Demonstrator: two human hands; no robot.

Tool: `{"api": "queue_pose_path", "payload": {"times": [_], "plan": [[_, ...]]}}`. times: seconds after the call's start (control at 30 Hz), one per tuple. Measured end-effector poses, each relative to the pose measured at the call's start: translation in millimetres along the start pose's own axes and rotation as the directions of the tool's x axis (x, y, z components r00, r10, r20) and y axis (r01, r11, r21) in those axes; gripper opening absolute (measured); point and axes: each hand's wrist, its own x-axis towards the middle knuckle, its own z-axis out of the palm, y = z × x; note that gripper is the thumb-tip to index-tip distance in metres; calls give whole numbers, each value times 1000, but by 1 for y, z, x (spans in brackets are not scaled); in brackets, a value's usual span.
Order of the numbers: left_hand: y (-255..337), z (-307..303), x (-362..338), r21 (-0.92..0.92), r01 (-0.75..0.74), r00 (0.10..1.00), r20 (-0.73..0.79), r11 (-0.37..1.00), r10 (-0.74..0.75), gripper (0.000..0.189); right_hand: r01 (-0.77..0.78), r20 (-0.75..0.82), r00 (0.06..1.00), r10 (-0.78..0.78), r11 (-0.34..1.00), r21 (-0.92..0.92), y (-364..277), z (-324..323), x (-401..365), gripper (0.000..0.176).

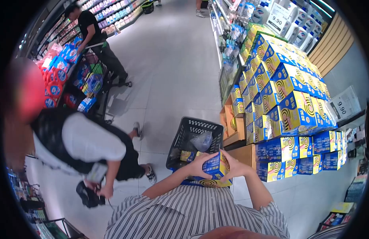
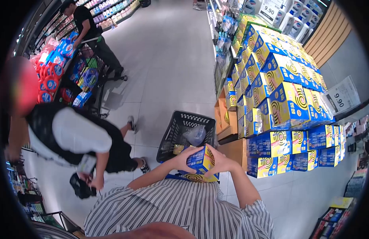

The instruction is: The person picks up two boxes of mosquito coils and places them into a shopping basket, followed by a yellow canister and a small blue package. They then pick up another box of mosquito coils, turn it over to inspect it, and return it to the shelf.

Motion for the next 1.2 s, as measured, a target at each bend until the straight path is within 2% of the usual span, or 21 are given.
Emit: {"api": "queue_pose_path", "payload": {"times": [0.07,0.13,0.2,0.27,0.3,0.33,0.4,0.47,0.53,0.57,0.6,0.63,0.67,0.7,0.73,0.8,0.83,0.87,0.97,1.03,1.2], "plan": [[-2,-1,10,-6,25,999,37,1000,-25,105,-17,-27,999,18,999,28,20,6,-2,132],[-2,-5,22,-173,143,988,77,975,-132,106,129,-125,988,-95,946,297,47,12,5,133],[-3,-11,31,-139,182,981,100,973,-169,105,139,-127,987,-101,932,336,58,11,12,128],[-9,-14,36,-209,212,974,130,955,-188,104,129,-105,990,-89,869,478,61,10,20,123],[-3,-17,38,-317,277,957,175,907,-231,101,144,-118,988,-97,853,502,69,13,26,117],[-12,-16,38,-304,281,956,173,910,-238,101,157,-122,986,-109,848,506,70,11,29,117],[-31,-12,36,-333,383,924,151,862,-352,100,132,-128,989,-81,876,464,72,10,36,114],[-36,-13,27,-281,390,921,105,877,-376,94,143,-120,988,-94,842,521,81,11,45,112],[-85,-6,-1,-350,435,895,62,830,-442,86,143,-163,985,-50,758,636,92,13,53,113],[-97,-6,-15,-311,438,890,17,844,-455,76,175,-181,981,-69,713,679,97,13,57,114],[-103,-12,-27,-320,446,884,9,836,-468,76,165,-163,984,-71,711,683,104,13,63,114],[-106,-18,-40,-62,527,850,26,848,-526,74,153,-192,981,-31,734,662,112,13,68,113],[-108,-20,-54,197,569,810,30,798,-585,74,136,-220,975,10,757,639,119,16,72,113],[-103,-18,-65,315,584,793,-23,748,-609,74,125,-230,972,43,736,665,120,15,75,111],[-90,-19,-66,291,599,785,-31,746,-618,74,103,-204,978,47,742,663,118,11,76,111],[-67,-35,-62,387,709,594,122,589,-795,71,70,-158,983,97,597,799,108,3,77,107],[-71,-36,-65,402,688,631,79,604,-772,69,55,-162,978,133,584,810,100,-1,78,105],[-72,-39,-66,414,664,647,99,623,-756,69,90,-176,977,122,513,854,124,10,90,102],[-83,-56,-71,358,584,736,144,728,-661,71,167,-229,964,135,364,916,112,12,101,92],[-89,-69,-73,385,591,730,120,709,-673,70,174,-222,961,165,265,948,96,15,108,81],[-100,-132,-84,419,564,753,93,712,-651,67,211,-288,926,244,297,931,74,30,132,67]]}}
